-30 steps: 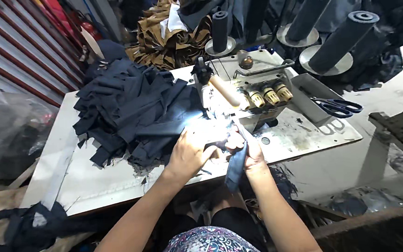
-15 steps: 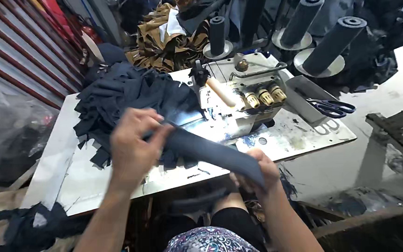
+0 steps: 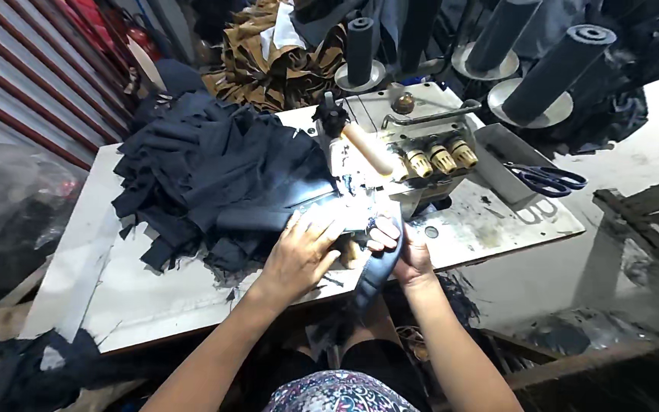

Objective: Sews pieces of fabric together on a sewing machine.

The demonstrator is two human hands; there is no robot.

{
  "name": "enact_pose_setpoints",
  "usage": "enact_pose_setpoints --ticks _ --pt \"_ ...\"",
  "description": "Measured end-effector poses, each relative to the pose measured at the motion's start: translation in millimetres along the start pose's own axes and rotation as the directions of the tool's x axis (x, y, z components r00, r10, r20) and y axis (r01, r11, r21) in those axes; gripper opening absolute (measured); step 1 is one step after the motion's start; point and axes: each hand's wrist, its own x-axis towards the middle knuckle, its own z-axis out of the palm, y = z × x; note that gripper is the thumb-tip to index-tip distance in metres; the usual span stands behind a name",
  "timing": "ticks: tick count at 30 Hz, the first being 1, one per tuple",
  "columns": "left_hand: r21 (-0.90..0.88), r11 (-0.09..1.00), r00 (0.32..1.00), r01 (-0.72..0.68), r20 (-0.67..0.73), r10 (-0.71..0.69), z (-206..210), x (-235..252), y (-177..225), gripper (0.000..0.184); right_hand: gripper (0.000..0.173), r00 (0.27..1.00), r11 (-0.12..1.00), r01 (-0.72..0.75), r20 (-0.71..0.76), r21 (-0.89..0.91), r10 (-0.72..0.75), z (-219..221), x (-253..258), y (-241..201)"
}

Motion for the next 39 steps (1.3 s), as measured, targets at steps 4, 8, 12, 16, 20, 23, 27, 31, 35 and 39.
enact_pose_setpoints --ticks 4,8,12,16,20,23,27,31,35,39 --pt "0.043 0.996 0.997 0.079 0.017 -0.08 -2.2 5.2 11.0 0.041 0.018 0.999 1.0 0.031 -0.033 -0.004 -0.031 -0.1 5.3 8.3" --pt "0.026 0.992 0.992 0.126 0.011 -0.127 -3.5 9.4 17.7 0.04 0.02 0.997 0.999 0.044 -0.07 0.006 -0.044 1.5 5.6 10.1" --pt "-0.002 0.99 0.989 0.14 0.053 -0.139 -5.4 19.8 8.4 0.04 0.02 0.994 0.998 0.05 -0.1 -0.028 -0.052 4.4 6.1 6.9" --pt "-0.003 0.995 0.989 0.099 0.108 -0.098 -8.7 33.4 -7.4 0.047 0.019 0.975 0.965 0.003 -0.215 -0.262 -0.061 14.7 2.0 10.1" --pt "-0.197 0.94 0.961 0.277 0.065 -0.27 -25.0 26.7 21.3 0.064 0.01 0.982 0.782 -0.101 -0.188 -0.616 -0.02 47.8 -11.0 22.2" --pt "-0.375 0.906 0.964 0.198 -0.092 -0.249 -44.7 10.9 56.8 0.034 0.008 0.989 0.807 -0.052 0.085 -0.588 0.125 64.1 -29.0 21.6" --pt "-0.25 0.943 0.929 0.22 -0.24 -0.28 -102.7 7.0 23.6 0.026 0.02 0.911 0.901 0.027 0.381 -0.434 0.156 66.3 -31.5 -3.3" --pt "0.091 0.875 0.856 0.475 -0.278 -0.436 -116.9 7.5 -60.9 0.032 0.019 0.987 0.937 0.026 0.159 -0.348 0.032 40.1 -15.9 -12.7" --pt "-0.006 0.981 0.968 0.192 -0.163 -0.191 -52.5 12.5 -31.1 0.027 0.014 0.978 0.935 -0.102 -0.208 -0.339 0.031 18.5 -7.6 7.6" --pt "-0.071 0.997 0.999 -0.036 -0.03 0.034 -1.7 1.4 -4.9 0.032 0.019 0.988 0.967 -0.085 -0.144 -0.24 0.051 -2.2 -11.3 1.2"
